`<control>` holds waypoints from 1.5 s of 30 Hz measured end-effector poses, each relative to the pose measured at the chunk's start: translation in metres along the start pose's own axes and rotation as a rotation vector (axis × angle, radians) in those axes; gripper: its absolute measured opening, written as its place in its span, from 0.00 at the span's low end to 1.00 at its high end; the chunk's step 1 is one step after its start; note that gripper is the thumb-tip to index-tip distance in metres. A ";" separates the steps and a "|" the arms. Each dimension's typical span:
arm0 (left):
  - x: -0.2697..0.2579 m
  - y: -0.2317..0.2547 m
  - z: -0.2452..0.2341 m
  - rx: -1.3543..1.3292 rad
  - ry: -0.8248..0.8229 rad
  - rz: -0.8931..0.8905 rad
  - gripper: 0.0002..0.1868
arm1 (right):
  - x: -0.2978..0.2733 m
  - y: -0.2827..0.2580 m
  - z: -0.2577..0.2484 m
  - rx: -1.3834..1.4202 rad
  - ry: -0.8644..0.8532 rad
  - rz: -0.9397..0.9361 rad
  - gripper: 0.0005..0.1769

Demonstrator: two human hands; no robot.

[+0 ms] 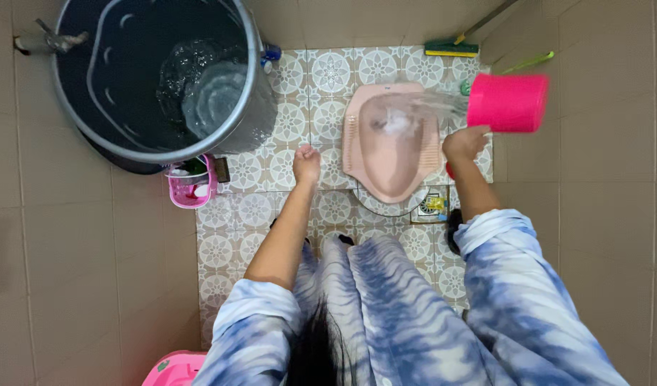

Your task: The person scrubs a pink baby bathtub with a brush, rinses it with water from a bucket using a pink scoop, and then sweeps the tiled bathroom floor with a squeegee. They also remove debris from the floor drain and rinse the floor.

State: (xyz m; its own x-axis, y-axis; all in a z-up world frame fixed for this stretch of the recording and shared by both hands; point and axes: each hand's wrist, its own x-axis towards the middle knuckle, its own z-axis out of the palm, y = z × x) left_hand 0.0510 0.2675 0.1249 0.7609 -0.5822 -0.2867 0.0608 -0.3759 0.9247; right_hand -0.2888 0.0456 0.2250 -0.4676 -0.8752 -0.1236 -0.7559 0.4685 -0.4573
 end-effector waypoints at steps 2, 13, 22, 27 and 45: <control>0.008 0.003 -0.006 -0.195 -0.036 -0.024 0.21 | 0.003 -0.010 -0.003 -0.021 0.071 -0.085 0.44; 0.038 0.060 -0.131 -0.091 0.183 0.244 0.15 | -0.076 -0.131 0.048 0.724 -0.444 -0.332 0.17; 0.079 0.100 -0.326 0.376 0.695 0.328 0.23 | -0.303 -0.332 0.107 0.670 -0.832 -0.760 0.17; 0.134 0.098 -0.400 0.486 0.743 0.235 0.37 | -0.370 -0.410 0.198 0.010 -0.764 -0.997 0.23; 0.195 0.096 -0.417 0.316 0.637 0.031 0.48 | -0.422 -0.361 0.482 -0.855 -0.846 -0.906 0.18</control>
State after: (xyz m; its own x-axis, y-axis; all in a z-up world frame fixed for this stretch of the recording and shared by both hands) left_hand 0.4749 0.4190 0.2620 0.9948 -0.0975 0.0304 -0.0841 -0.6129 0.7857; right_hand 0.4024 0.1882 0.0174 0.4603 -0.5680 -0.6823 -0.8071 -0.5879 -0.0550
